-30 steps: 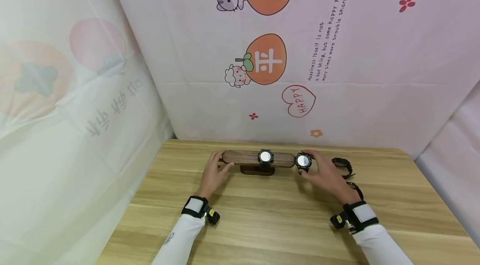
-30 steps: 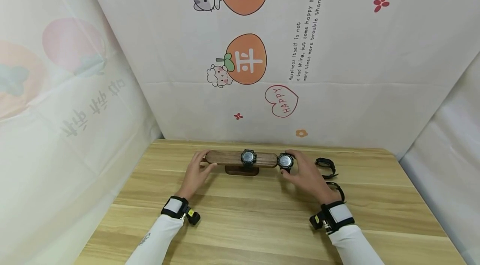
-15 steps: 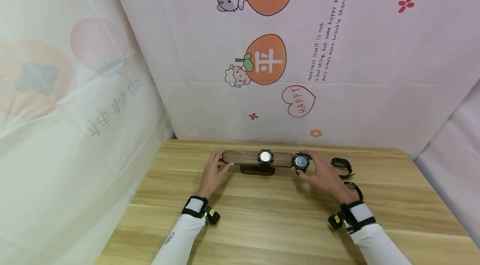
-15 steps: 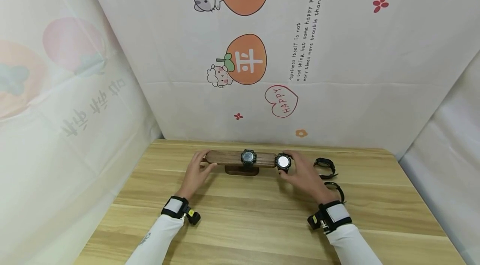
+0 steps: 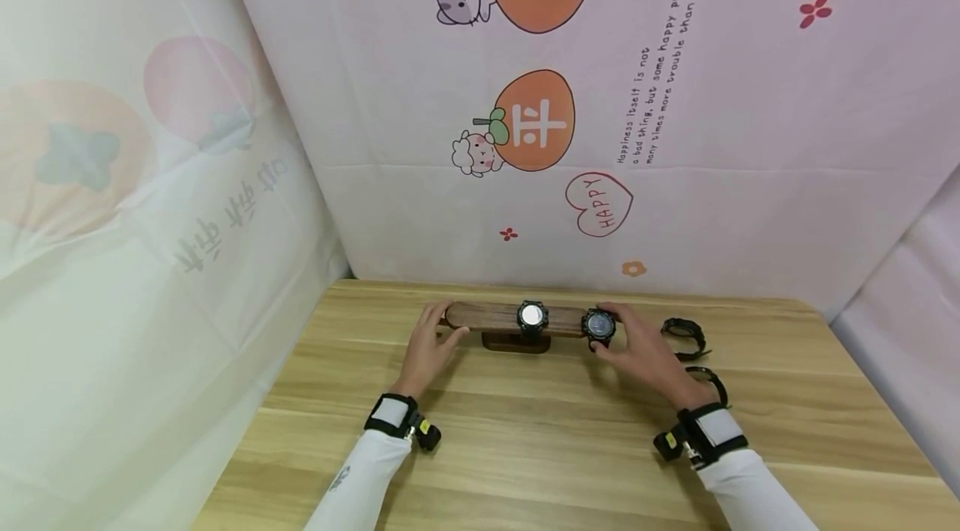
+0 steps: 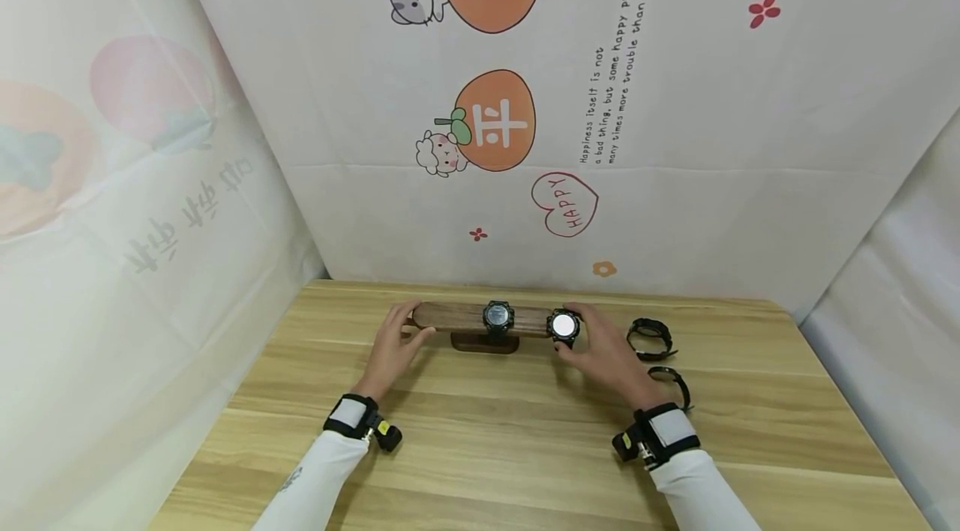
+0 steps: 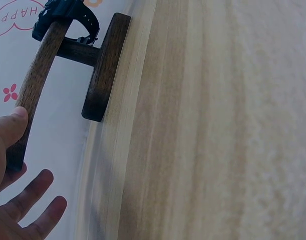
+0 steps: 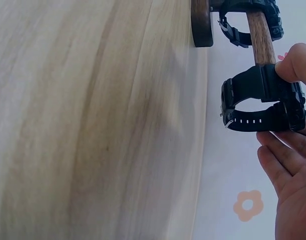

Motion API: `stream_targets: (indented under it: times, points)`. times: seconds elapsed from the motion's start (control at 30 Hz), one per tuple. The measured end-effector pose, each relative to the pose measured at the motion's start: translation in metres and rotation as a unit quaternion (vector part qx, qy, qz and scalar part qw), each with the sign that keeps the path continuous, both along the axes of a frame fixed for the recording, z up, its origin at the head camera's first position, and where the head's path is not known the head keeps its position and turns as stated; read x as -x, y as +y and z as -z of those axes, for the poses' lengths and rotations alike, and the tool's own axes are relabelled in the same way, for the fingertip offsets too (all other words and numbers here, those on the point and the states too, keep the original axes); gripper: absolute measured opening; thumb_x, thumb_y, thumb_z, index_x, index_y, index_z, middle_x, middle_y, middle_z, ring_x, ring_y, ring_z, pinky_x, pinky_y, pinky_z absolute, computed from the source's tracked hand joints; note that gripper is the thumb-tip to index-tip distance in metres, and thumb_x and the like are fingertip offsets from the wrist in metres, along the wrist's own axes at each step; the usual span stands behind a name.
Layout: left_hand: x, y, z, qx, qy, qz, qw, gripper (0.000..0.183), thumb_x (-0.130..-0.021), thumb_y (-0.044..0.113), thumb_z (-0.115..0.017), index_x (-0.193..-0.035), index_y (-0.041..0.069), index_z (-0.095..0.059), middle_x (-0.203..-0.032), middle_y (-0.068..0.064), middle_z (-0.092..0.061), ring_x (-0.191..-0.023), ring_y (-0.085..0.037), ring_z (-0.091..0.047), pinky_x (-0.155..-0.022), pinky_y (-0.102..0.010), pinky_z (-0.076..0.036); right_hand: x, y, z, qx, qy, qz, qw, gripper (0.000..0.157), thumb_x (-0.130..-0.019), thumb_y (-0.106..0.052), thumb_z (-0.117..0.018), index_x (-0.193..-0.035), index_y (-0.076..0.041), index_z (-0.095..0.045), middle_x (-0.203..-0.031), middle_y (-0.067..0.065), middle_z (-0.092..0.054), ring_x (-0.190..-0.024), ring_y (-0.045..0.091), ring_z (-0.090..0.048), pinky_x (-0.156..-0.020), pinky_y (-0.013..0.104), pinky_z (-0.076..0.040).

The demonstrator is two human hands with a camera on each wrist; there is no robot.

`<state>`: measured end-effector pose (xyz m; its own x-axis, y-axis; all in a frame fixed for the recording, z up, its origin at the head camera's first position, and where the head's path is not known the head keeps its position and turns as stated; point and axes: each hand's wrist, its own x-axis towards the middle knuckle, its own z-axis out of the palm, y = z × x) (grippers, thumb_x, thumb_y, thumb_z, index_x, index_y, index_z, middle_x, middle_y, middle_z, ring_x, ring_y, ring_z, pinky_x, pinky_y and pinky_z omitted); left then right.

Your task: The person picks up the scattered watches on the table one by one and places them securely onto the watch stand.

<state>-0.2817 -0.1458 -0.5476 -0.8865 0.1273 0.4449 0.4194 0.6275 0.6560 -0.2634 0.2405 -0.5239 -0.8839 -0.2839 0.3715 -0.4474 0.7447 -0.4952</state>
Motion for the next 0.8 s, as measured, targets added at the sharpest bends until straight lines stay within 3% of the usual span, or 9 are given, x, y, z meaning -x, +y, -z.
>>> stream_targets:
  times: [0.53, 0.8]
  points:
    - [-0.0005, 0.0008, -0.0006, -0.002, -0.038, -0.008, 0.9993, 0.061, -0.092, 0.04, -0.064, -0.145, 0.02, -0.042, -0.14, 0.001, -0.044, -0.121, -0.012, -0.044, -0.092, -0.036, -0.052, 0.0011, -0.0028, 0.0008, -0.001, 0.009, 0.0, 1.0, 0.072, -0.083, -0.036, -0.074, -0.143, -0.011, -0.043, -0.138, 0.015, -0.05, -0.123, 0.034, -0.046, -0.097, 0.057, -0.044]
    - [-0.0005, 0.0008, -0.0003, -0.005, -0.02, -0.005, 0.9998, 0.059, -0.092, 0.036, -0.065, -0.144, 0.019, -0.044, -0.138, -0.001, -0.046, -0.119, -0.015, -0.047, -0.089, -0.039, -0.054, 0.0008, -0.0055, 0.0003, 0.007, -0.007, 0.006, 1.0, 0.073, -0.083, -0.039, -0.073, -0.144, -0.013, -0.042, -0.141, 0.015, -0.047, -0.126, 0.035, -0.044, -0.098, 0.058, -0.042]
